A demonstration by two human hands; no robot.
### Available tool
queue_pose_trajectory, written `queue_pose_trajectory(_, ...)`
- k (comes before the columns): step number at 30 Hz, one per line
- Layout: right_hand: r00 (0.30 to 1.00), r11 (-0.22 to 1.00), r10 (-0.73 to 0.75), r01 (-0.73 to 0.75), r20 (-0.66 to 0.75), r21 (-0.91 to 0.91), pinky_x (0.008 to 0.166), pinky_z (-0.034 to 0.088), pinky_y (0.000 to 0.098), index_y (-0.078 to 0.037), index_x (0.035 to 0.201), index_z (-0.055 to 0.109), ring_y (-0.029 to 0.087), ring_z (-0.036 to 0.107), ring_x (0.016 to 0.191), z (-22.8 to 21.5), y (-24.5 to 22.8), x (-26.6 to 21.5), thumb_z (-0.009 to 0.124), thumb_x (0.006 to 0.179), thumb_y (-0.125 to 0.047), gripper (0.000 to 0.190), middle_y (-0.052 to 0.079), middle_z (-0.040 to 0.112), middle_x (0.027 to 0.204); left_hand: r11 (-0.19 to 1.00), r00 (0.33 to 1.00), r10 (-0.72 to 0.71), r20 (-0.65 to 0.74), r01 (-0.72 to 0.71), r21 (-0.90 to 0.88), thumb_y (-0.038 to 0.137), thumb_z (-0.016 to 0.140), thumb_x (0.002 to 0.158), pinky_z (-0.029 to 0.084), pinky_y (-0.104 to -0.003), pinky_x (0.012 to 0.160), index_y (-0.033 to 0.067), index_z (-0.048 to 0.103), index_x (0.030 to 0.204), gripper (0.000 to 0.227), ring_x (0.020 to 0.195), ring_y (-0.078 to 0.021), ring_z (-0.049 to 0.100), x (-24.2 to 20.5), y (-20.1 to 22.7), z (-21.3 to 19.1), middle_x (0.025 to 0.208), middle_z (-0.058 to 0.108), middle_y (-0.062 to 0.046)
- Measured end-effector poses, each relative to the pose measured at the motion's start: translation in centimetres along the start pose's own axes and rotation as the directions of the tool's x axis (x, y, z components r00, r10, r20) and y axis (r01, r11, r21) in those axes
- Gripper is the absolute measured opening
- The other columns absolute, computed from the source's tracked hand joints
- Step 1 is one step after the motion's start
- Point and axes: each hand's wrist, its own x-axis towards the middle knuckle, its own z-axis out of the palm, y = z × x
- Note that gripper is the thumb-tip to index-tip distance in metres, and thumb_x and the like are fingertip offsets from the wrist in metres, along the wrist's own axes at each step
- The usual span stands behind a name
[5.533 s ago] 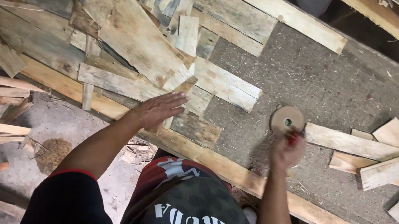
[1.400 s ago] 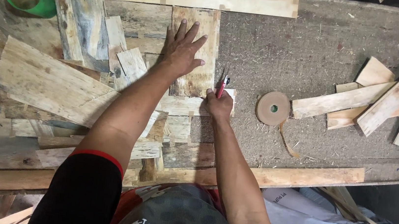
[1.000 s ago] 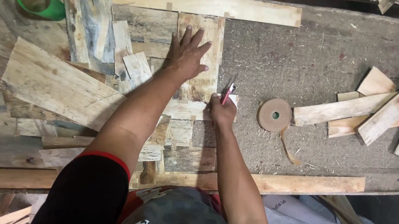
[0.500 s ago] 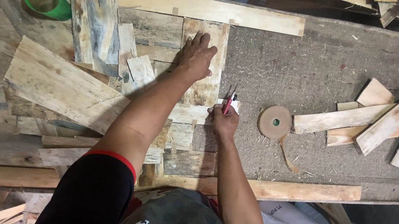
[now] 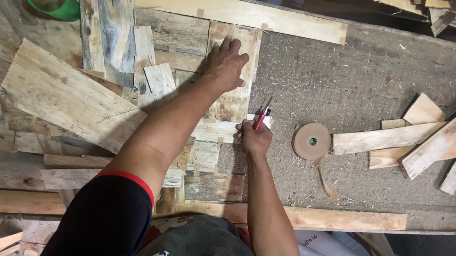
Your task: Arranging and trimming thin wood strips on a workbench to form a panel.
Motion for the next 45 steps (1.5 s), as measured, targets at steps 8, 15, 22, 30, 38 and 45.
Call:
queue_pose_trajectory(8,1.000,0.997,-0.013,0.011,-0.026,-0.074,0.051,0.055,0.0287,0.001,0.096,0.067,0.015,0.066,0.056,0.1,-0.7,-0.7,0.067,0.096,-0.007,0.007,0.013,0.075,0.077,0.999,0.999,-0.031,0.032,0.030,0.011,0.030,0.088,0.078,0.025,-0.061,0.120,0.0105,0.061,0.134,0.065,0.148,-0.0428,0.025,0.1,1.0,-0.6,0.150,0.035,-0.022)
queue_pose_trajectory(15,0.999,0.997,-0.024,0.021,-0.029,-0.071,0.050,0.055,0.0283,0.000,0.096,0.067,0.015,0.066,0.056,0.2,-0.2,-0.5,0.067,0.096,-0.007,0.008,0.013,0.075,0.077,0.999,1.000,-0.002,-0.009,0.002,0.038,0.026,0.090,0.074,0.031,-0.064,0.112,0.0104,0.059,0.135,0.071,0.145,-0.0455,0.025,0.9,0.6,0.4,0.159,0.027,-0.018)
queue_pose_trajectory(22,0.999,0.998,-0.044,0.043,-0.023,-0.038,0.051,0.057,0.0300,-0.001,0.095,0.064,0.016,0.067,0.055,0.1,-1.3,-1.7,0.066,0.096,-0.008,0.007,0.012,0.073,0.074,0.986,1.000,-0.030,-0.007,0.031,0.166,0.041,0.087,0.078,0.042,-0.058,0.102,0.0107,0.051,0.144,0.081,0.134,-0.0374,0.038,1.0,1.1,-0.1,0.150,0.040,-0.013)
queue_pose_trajectory(30,0.932,0.912,-0.353,0.323,-0.083,-0.255,0.061,0.055,0.0339,-0.005,0.105,0.061,0.017,0.062,0.071,-1.4,-1.1,3.1,0.045,0.114,-0.023,0.026,0.008,0.063,0.083,0.967,1.000,0.001,-0.005,0.001,0.253,0.054,0.089,0.071,0.039,-0.056,0.100,0.0079,0.037,0.155,0.109,0.133,-0.0342,0.037,1.8,0.7,-0.2,0.155,0.031,-0.010)
queue_pose_trajectory(38,0.810,0.648,-0.560,0.560,0.176,-0.516,0.048,0.058,0.0408,0.003,0.133,0.043,0.024,0.068,0.059,2.5,-10.7,3.5,0.041,0.104,-0.010,0.032,0.018,0.070,0.086,0.956,0.996,0.000,0.093,-0.027,0.293,0.057,0.093,0.061,0.039,-0.050,0.102,0.0082,0.028,0.160,0.128,0.131,-0.0339,0.038,3.7,0.2,-1.2,0.171,0.009,-0.008)
queue_pose_trajectory(45,0.511,0.310,-0.820,0.774,0.256,-0.552,0.063,0.066,0.0420,-0.001,0.145,0.049,0.035,0.076,0.081,4.4,-11.4,6.2,0.042,0.112,-0.015,0.036,0.025,0.075,0.106,0.930,0.995,0.001,0.100,-0.037,0.366,0.056,0.096,0.056,0.042,-0.048,0.102,0.0077,0.027,0.161,0.135,0.132,-0.0346,0.037,4.9,0.1,-0.9,0.169,0.015,-0.007)
